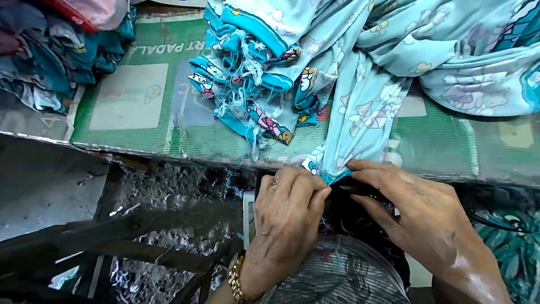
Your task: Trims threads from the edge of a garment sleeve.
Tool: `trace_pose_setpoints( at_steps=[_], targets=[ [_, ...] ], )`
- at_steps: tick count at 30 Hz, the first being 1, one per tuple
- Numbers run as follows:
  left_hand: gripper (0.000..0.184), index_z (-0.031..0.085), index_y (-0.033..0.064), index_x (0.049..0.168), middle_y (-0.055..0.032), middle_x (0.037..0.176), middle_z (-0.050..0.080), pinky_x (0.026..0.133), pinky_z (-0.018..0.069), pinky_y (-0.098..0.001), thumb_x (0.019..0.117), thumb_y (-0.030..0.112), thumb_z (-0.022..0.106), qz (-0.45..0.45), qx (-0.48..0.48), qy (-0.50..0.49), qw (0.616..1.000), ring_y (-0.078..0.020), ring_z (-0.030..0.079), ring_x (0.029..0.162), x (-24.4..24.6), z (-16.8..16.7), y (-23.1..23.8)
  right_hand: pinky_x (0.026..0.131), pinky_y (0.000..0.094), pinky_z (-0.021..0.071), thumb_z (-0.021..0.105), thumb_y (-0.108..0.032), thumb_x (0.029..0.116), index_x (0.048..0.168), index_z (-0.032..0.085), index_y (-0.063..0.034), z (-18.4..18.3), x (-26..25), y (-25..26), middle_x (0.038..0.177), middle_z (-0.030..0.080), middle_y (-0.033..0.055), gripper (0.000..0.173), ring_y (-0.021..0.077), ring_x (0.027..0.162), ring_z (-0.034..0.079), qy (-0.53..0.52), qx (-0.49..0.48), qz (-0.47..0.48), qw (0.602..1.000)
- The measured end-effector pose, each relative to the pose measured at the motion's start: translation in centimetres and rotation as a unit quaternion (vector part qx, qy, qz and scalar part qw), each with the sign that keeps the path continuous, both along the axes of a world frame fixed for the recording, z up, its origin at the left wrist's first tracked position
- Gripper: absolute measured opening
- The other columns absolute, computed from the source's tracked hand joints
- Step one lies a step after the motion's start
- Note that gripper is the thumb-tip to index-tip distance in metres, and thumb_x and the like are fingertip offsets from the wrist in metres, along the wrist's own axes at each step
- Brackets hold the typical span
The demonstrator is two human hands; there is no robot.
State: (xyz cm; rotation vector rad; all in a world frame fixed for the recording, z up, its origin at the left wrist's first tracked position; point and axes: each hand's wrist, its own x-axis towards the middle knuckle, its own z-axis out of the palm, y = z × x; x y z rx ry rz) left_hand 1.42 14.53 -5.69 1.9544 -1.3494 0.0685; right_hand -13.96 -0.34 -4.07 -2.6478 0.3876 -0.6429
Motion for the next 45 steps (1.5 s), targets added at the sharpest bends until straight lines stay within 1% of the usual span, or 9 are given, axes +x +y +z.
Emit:
trace_pose_setpoints(
  at_steps=[3,6,13,18,35,38,41,43,45],
  targets=[
    [0.015,0.068,0.0142,0.095,0.0004,0.093,0.067,0.080,0.0461,-0.0255,0.1022,0.025,0.060,0.009,-0.026,0.022,0.999,-0.0083,0.062,0.092,-0.7,-0.3,-0.2,0.067,0.0280,0.0543,0.064,-0.025,0.1012,0.111,0.074,-0.0112,0.0,0.3,0.4,0.110,0.075,0.0094,0.019,0.0170,0.089,0.072,-0.023,-0.027,-0.019,0.999],
    [0.015,0.070,0.0144,0.094,-0.0005,0.091,0.067,0.081,0.0442,-0.0267,0.1009,0.024,0.061,0.030,-0.042,-0.015,0.999,-0.0102,0.061,0.091,-1.0,-0.5,-0.5,0.064,0.0304,0.0498,0.066,-0.023,0.1001,0.111,0.073,-0.0122,0.2,0.3,0.8,0.099,0.074,0.0096,0.017,0.0198,0.082,0.069,-0.032,-0.072,-0.043,0.996],
    [0.009,0.069,0.0138,0.096,-0.0019,0.090,0.066,0.085,0.0429,-0.0294,0.0989,0.021,0.065,0.048,-0.101,-0.095,0.989,-0.0127,0.060,0.088,-1.2,-1.2,-1.0,0.062,0.0334,0.0459,0.066,-0.020,0.0993,0.113,0.072,-0.0124,0.1,0.5,0.9,0.098,0.074,0.0089,0.017,0.0221,0.077,0.066,-0.021,-0.113,-0.039,0.993],
    [0.006,0.068,0.0136,0.102,-0.0032,0.092,0.066,0.084,0.0393,-0.0347,0.0979,0.018,0.065,0.040,-0.094,-0.161,0.982,-0.0162,0.058,0.087,-1.2,-1.6,-0.8,0.063,0.0333,0.0453,0.066,-0.020,0.0998,0.114,0.072,-0.0114,0.0,0.7,0.8,0.101,0.074,0.0102,0.018,0.0215,0.077,0.065,-0.041,-0.111,-0.043,0.992],
    [0.007,0.069,0.0127,0.100,-0.0038,0.093,0.069,0.084,0.0397,-0.0350,0.0982,0.017,0.064,0.015,-0.109,-0.140,0.984,-0.0156,0.061,0.087,-1.4,-1.9,-1.0,0.065,0.0319,0.0460,0.066,-0.014,0.0996,0.110,0.074,-0.0109,-1.3,1.1,0.8,0.098,0.074,0.0099,0.014,0.0191,0.078,0.066,-0.074,-0.087,-0.042,0.993],
    [0.013,0.066,0.0146,0.103,-0.0019,0.095,0.067,0.087,0.0414,-0.0323,0.1021,0.026,0.060,0.017,-0.107,-0.100,0.989,-0.0126,0.061,0.089,-1.2,-1.6,-0.8,0.069,0.0257,0.0520,0.067,-0.020,0.1003,0.108,0.075,-0.0101,-0.8,0.8,0.6,0.098,0.074,0.0082,0.015,0.0136,0.084,0.069,-0.083,-0.015,-0.048,0.995],
    [0.025,0.069,0.0113,0.102,-0.0040,0.092,0.069,0.082,0.0426,-0.0319,0.1029,0.033,0.056,0.054,-0.059,-0.100,0.992,-0.0154,0.061,0.086,-0.5,-0.5,-1.0,0.078,0.0125,0.0535,0.069,-0.028,0.0995,0.114,0.069,-0.0115,0.4,0.5,0.0,0.105,0.069,-0.0007,0.023,-0.0013,0.092,0.064,-0.127,0.150,-0.014,0.980],
    [0.031,0.072,0.0088,0.102,-0.0063,0.091,0.070,0.076,0.0413,-0.0368,0.1016,0.037,0.059,0.065,-0.004,-0.119,0.991,-0.0193,0.062,0.083,0.0,0.0,-1.6,0.077,0.0124,0.0551,0.070,-0.027,0.0988,0.117,0.069,-0.0126,0.9,1.2,-0.2,0.107,0.067,-0.0048,0.023,-0.0031,0.091,0.063,-0.141,0.219,0.022,0.965],
    [0.026,0.072,0.0096,0.100,-0.0058,0.087,0.068,0.073,0.0414,-0.0400,0.1018,0.032,0.059,0.064,0.027,-0.136,0.988,-0.0210,0.062,0.080,0.4,0.3,-2.0,0.076,0.0130,0.0570,0.069,-0.025,0.0986,0.115,0.070,-0.0102,0.8,2.2,-0.4,0.106,0.067,-0.0046,0.022,-0.0021,0.091,0.064,-0.126,0.231,0.046,0.964]
  ],
)
